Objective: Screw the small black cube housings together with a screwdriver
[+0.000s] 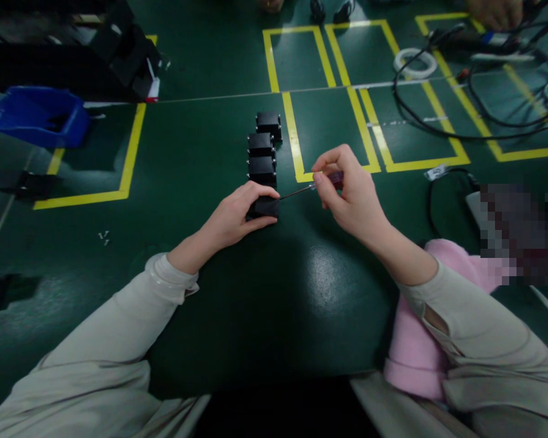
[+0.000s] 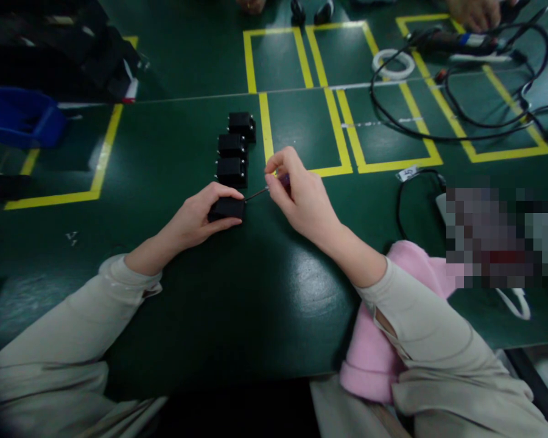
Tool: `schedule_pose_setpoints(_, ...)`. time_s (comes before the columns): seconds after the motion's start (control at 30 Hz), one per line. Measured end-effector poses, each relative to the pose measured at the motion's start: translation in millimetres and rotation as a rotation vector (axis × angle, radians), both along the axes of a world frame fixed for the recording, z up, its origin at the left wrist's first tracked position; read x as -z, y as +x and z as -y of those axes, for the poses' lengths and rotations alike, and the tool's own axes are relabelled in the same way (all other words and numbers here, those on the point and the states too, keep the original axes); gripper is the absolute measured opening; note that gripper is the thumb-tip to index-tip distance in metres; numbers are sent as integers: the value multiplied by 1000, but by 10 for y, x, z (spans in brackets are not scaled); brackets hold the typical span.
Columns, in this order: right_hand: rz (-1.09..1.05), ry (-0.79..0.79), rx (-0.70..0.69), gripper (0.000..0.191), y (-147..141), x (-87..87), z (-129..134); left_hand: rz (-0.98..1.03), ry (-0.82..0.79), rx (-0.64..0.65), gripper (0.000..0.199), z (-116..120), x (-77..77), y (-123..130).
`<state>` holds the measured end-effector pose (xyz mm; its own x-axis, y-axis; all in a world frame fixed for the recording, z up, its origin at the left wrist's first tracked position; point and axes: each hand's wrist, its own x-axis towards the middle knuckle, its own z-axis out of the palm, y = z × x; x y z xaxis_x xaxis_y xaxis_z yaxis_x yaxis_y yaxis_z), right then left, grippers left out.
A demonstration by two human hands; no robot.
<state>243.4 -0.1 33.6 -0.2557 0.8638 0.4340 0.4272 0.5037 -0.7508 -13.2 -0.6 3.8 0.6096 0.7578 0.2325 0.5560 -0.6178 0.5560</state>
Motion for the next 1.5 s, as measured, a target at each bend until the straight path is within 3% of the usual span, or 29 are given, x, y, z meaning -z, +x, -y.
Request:
schedule_pose_setpoints(0.1, 17, 12, -4, 13, 2, -7, 8, 0, 0, -5, 37, 2, -7, -1)
schedule_pose_setpoints(0.2, 14, 13, -13, 8, 1, -19, 9, -3, -4, -5, 37, 3, -15, 4)
schedule_pose_setpoints(0.3, 21, -7, -9, 15, -4, -31, 12, -10, -13, -9, 37, 4, -20, 8)
schedule_pose_setpoints(0.4, 25, -16, -19, 5, -7, -45, 23, -10, -18, -13, 37, 5, -18, 8)
schedule_pose_setpoints(0.67, 34, -12, -28, 17, -8, -48, 26, -26, -40, -34, 38, 5, -22, 6)
schedule_pose_setpoints(0.8, 28, -14, -24, 5, -10, -43, 30, -27, -43, -30, 37, 11, -29, 14)
schedule_pose_setpoints(1.07, 25, -12, -16, 18, -14, -16, 11, -10, -26, -22, 37, 10, -21, 6)
schedule_pose_setpoints(1.27, 27, 22, 7, 11, -14, -11, 12, -13, -26, -22, 37, 5, -18, 4)
schedule_pose_setpoints(1.5, 42, 28, 13, 19, -4, -28, 11, -10, -32, -20, 37, 9, -15, 1)
